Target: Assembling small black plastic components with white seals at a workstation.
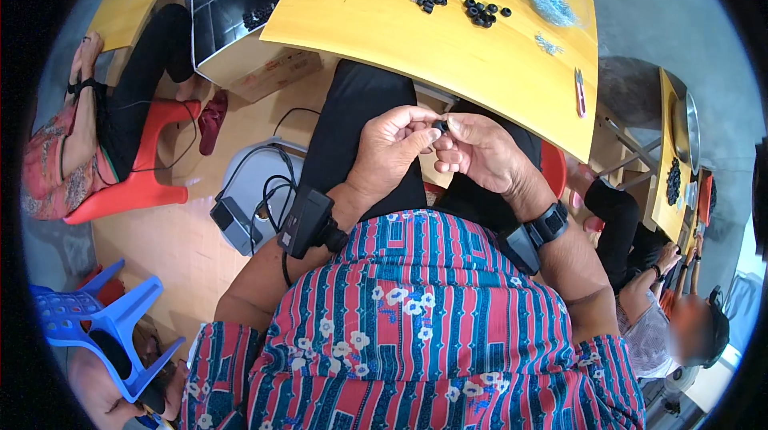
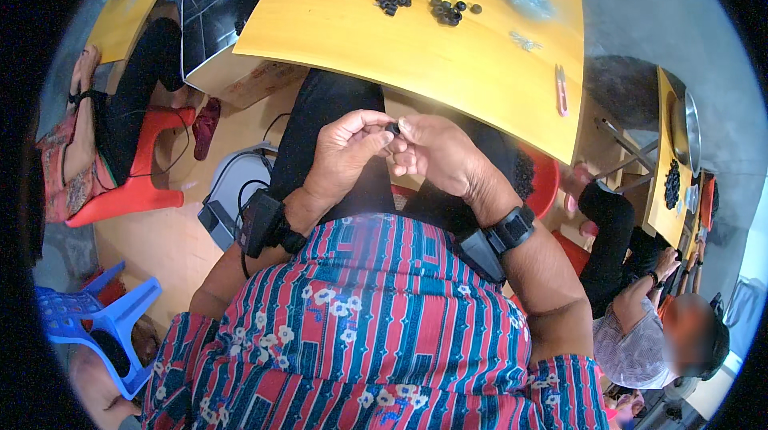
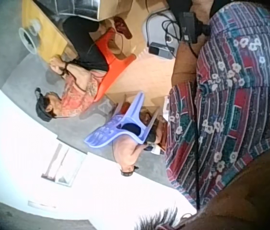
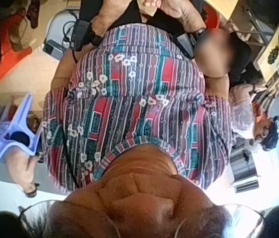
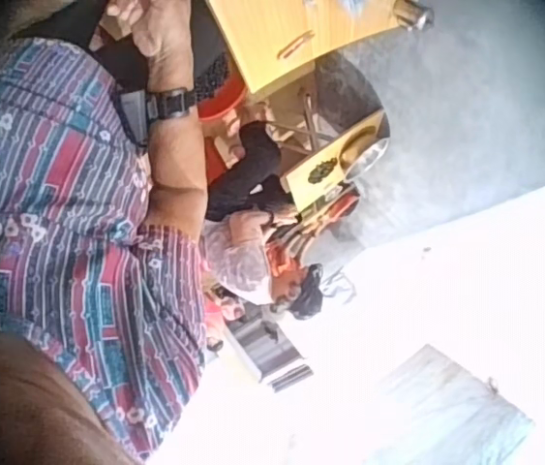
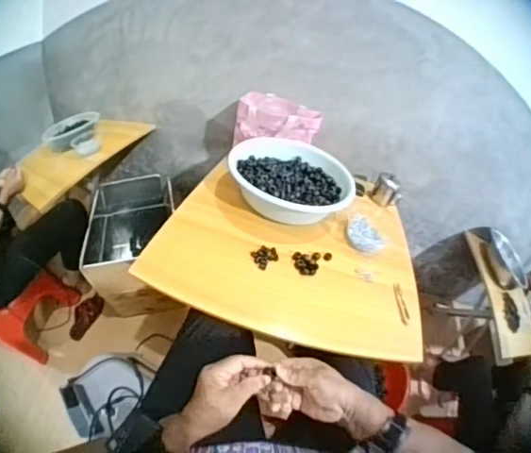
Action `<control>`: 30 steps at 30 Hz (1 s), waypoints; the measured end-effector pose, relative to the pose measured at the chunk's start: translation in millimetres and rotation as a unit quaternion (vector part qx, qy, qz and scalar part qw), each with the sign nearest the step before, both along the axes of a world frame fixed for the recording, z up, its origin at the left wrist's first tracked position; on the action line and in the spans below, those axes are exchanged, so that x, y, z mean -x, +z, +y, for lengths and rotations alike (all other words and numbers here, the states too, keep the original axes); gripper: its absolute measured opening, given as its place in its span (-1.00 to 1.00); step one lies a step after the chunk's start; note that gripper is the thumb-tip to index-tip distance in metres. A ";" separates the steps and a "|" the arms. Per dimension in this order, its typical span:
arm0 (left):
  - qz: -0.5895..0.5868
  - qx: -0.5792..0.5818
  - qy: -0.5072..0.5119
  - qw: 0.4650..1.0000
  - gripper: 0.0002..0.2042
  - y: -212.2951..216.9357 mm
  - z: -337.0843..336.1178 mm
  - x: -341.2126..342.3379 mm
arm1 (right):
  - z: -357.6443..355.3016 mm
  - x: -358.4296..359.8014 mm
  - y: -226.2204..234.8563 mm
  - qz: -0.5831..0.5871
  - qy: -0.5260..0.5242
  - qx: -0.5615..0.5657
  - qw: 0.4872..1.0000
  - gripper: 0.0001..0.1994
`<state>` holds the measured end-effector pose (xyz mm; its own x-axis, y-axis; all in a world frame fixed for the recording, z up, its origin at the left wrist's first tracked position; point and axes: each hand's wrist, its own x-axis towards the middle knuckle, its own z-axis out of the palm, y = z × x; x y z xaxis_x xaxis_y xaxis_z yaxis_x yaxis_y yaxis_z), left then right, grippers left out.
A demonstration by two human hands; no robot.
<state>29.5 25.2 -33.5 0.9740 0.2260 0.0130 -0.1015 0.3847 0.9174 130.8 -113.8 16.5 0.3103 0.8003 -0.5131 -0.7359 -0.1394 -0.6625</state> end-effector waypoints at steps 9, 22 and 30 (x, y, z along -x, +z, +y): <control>0.015 -0.011 0.007 1.000 -0.83 -0.7 -0.9 0.5 | -4.0 -1.9 -4.3 0.017 0.011 -0.009 1.000 -0.69; 0.013 -0.067 -0.014 0.998 -0.73 1.1 1.3 2.1 | -1.7 -2.4 -1.8 -0.084 0.016 0.074 0.994 -0.82; 0.039 0.006 -0.110 0.993 -0.62 5.0 1.6 1.7 | 0.8 11.8 4.6 -0.449 0.085 0.123 0.881 -0.86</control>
